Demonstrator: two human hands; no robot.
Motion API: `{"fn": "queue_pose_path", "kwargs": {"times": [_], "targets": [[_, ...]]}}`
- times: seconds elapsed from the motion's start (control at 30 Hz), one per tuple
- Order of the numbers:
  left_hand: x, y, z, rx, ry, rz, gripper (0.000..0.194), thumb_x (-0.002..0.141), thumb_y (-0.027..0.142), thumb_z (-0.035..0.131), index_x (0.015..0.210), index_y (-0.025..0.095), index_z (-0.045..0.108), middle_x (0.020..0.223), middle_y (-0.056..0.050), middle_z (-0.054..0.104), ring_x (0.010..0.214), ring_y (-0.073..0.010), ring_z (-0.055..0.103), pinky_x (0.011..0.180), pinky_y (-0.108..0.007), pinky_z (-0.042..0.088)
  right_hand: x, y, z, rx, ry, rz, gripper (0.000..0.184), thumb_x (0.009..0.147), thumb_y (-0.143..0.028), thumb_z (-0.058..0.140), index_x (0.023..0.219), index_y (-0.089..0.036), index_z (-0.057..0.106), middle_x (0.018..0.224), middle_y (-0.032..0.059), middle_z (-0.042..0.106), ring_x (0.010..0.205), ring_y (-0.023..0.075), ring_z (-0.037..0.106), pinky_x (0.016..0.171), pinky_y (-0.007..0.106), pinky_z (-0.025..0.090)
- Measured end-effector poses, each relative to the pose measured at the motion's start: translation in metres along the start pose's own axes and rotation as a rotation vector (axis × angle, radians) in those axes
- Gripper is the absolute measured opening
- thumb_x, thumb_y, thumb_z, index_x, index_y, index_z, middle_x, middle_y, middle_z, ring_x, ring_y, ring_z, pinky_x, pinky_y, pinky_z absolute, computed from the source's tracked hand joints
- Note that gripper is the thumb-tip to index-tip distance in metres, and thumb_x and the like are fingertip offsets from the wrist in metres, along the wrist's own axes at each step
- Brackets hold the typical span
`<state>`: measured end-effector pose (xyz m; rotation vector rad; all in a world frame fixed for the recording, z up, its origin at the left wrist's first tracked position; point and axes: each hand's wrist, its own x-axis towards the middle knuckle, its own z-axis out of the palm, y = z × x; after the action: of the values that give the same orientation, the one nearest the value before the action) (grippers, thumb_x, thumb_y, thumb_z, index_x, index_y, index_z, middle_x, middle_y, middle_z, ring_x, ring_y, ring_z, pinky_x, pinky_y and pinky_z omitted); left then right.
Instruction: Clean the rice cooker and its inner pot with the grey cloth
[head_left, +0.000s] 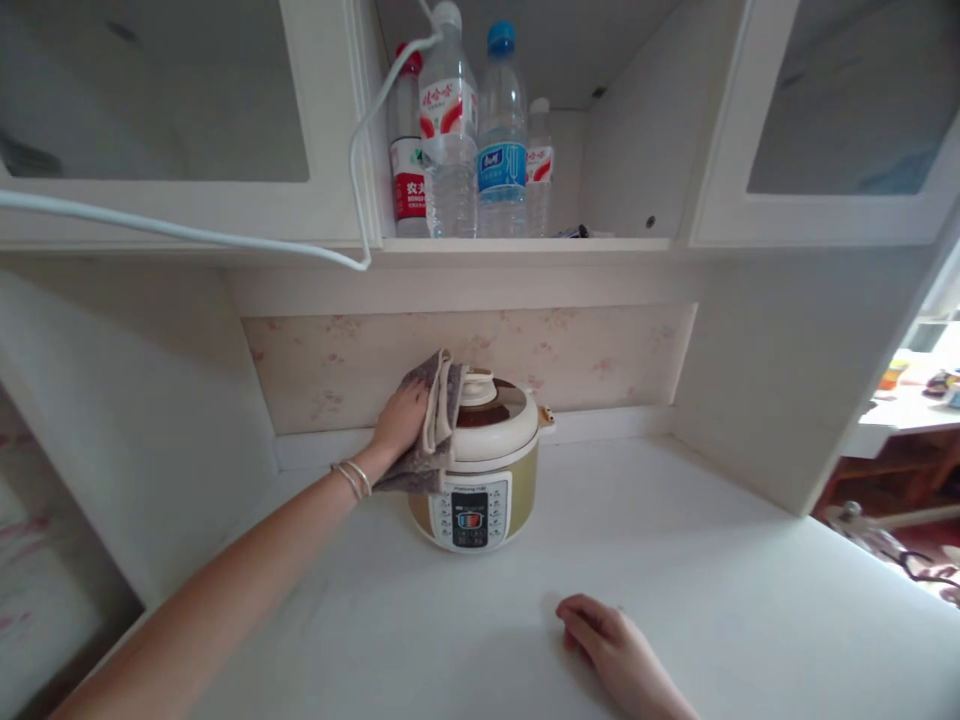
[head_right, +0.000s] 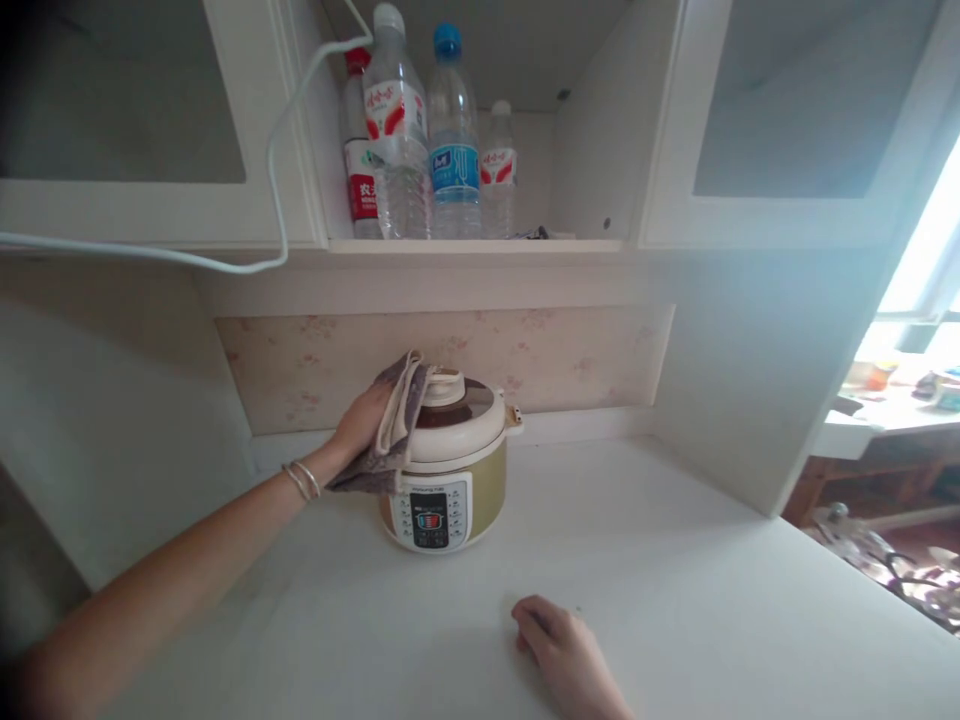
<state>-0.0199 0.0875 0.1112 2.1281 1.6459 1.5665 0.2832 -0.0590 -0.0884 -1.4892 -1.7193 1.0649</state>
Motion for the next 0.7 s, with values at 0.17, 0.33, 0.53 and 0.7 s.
{"fn": "queue_pose_path", "kwargs": {"times": [0.17,0.33,0.53,0.7], "targets": [[-0.065,0.041,0.014,0.307,0.039,0.157,0.043,0.092,0.037,0.036,0.132,0.029,0.049,0.143,-0.005,0.043,0.136,-0.0325,0.026,0.110,-0.062,0.007,-0.002,-0.004,0.005,-0.124,0.084,-0.005,0.034,0.086,-0.047,0.042,0.076,-0.024,0.066,0.065,-0.0007,0.064,0.063,0.0160,0.057,0.060,0.025,0.036],[-0.082,0.080,0.030,0.340,0.050,0.304,0.040,0.090,0.036,0.041,0.129,0.031,0.051,0.139,-0.004,0.048,0.133,-0.0334,0.030,0.111,-0.060,-0.001,-0.004,-0.008,0.008,-0.167,0.119,-0.001,0.033,0.086,-0.043,0.041,0.072,-0.025,0.065,0.064,-0.0012,0.065,0.062,0.0160,0.058,0.059,0.025,0.035],[-0.071,0.106,0.056,0.411,0.000,0.334,0.046,0.090,0.037,0.038,0.133,0.022,0.046,0.140,-0.010,0.045,0.133,-0.0361,0.029,0.110,-0.059,0.005,-0.005,-0.010,0.006,-0.211,0.117,0.000,0.032,0.087,-0.041,0.040,0.072,-0.025,0.064,0.066,-0.0019,0.066,0.063,0.0154,0.059,0.060,0.024,0.035],[-0.041,0.127,0.090,0.444,-0.102,0.289,0.050,0.087,0.033,0.042,0.130,0.008,0.049,0.137,-0.022,0.044,0.128,-0.0425,0.033,0.103,-0.057,0.021,-0.006,-0.011,0.006,-0.236,0.110,-0.033,0.033,0.088,-0.041,0.039,0.072,-0.025,0.063,0.065,-0.0018,0.066,0.063,0.0153,0.059,0.060,0.024,0.035]]}}
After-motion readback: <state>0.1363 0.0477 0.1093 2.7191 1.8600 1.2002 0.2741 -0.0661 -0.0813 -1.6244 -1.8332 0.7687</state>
